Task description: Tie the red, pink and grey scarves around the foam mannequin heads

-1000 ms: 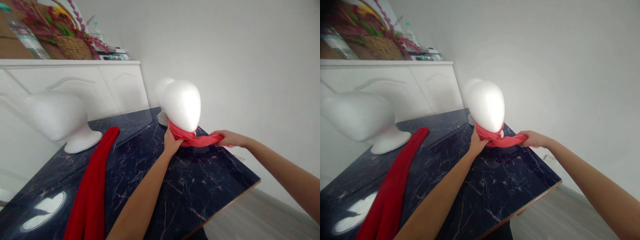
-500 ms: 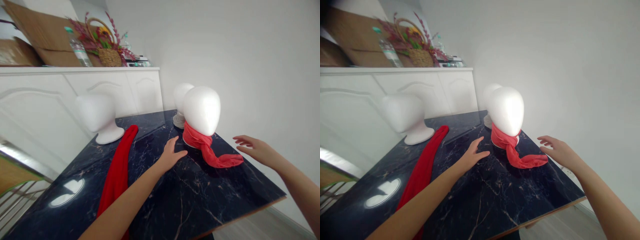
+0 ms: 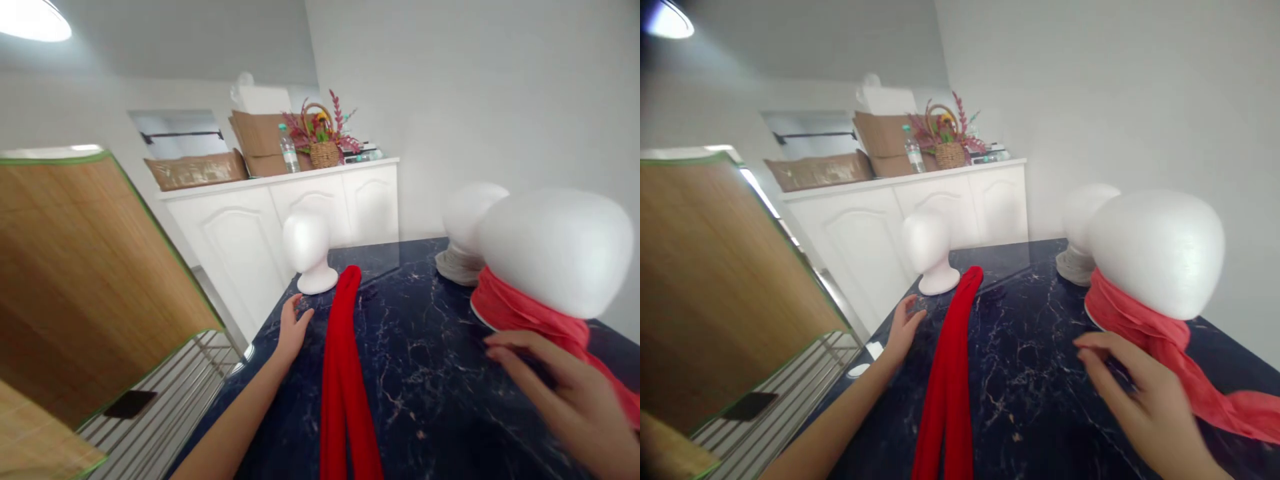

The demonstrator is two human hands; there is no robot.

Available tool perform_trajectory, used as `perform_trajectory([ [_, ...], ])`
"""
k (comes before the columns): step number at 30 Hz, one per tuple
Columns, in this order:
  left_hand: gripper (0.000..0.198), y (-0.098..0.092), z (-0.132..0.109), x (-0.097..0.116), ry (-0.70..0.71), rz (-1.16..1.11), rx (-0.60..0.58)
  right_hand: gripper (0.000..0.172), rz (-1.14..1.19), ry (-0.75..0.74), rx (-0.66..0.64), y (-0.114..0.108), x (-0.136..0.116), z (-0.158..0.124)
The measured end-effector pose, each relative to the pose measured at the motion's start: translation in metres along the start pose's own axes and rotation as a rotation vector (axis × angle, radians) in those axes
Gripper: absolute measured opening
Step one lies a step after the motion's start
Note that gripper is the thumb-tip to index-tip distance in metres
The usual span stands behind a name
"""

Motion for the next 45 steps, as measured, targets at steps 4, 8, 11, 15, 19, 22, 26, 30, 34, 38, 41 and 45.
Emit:
perform_trajectory([
  [4, 0.080, 0.007, 0.043, -0.037, -0.023, 0.101, 0.063, 0.017, 0.153, -0.110, -0.245, 0.149, -0.057, 0.086],
  [8, 0.097, 0.021, 0.073, -0.052, -0.032, 0.131, 0.060, 0.034, -0.051, 0.183, -0.282, 0.255, -0.020, 0.151],
  [11, 0.103, 0.027, 0.096, -0.063, -0.050, 0.136, 0.080, 0.053, -0.203, 0.312, -0.178, 0.292, -0.007, 0.180],
  [15, 0.102, 0.035, 0.125, -0.066, 0.001, 0.131, 0.106, 0.073, -0.315, 0.390, -0.089, 0.320, -0.007, 0.207],
  [19, 0.090, 0.048, 0.141, -0.063, 0.081, 0.154, 0.050, 0.070, -0.373, 0.314, -0.125, 0.342, -0.008, 0.226],
  [22, 0.085, 0.055, 0.144, -0.066, 0.076, 0.202, 0.005, 0.051, -0.357, 0.246, -0.163, 0.353, -0.006, 0.232],
  [26, 0.082, 0.056, 0.146, -0.069, 0.043, 0.248, 0.003, 0.027, -0.245, 0.259, -0.141, 0.352, 0.003, 0.232],
  [30, 0.082, 0.055, 0.152, -0.066, 0.012, 0.240, -0.003, 0.025, -0.020, 0.239, -0.056, 0.340, 0.005, 0.229],
  [34, 0.086, 0.053, 0.154, -0.061, -0.014, 0.227, 0.015, 0.031, 0.249, 0.216, 0.069, 0.321, 0.002, 0.216],
  [38, 0.083, 0.051, 0.143, -0.051, -0.042, 0.215, 0.039, 0.032, 0.445, 0.239, 0.147, 0.304, -0.006, 0.196],
  [41, 0.083, 0.047, 0.128, -0.034, -0.019, 0.205, 0.078, 0.030, 0.667, 0.236, 0.170, 0.281, -0.022, 0.184],
  [45, 0.075, 0.043, 0.099, 0.002, 0.063, 0.164, 0.099, 0.028, 1.020, 0.162, 0.146, 0.215, -0.056, 0.168],
])
Point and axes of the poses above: each hand's wrist, its own z-axis towards the middle knuckle, its own y-axis out of the palm, x = y × z, the point moved 10 cm from there along z, towards the middle knuckle
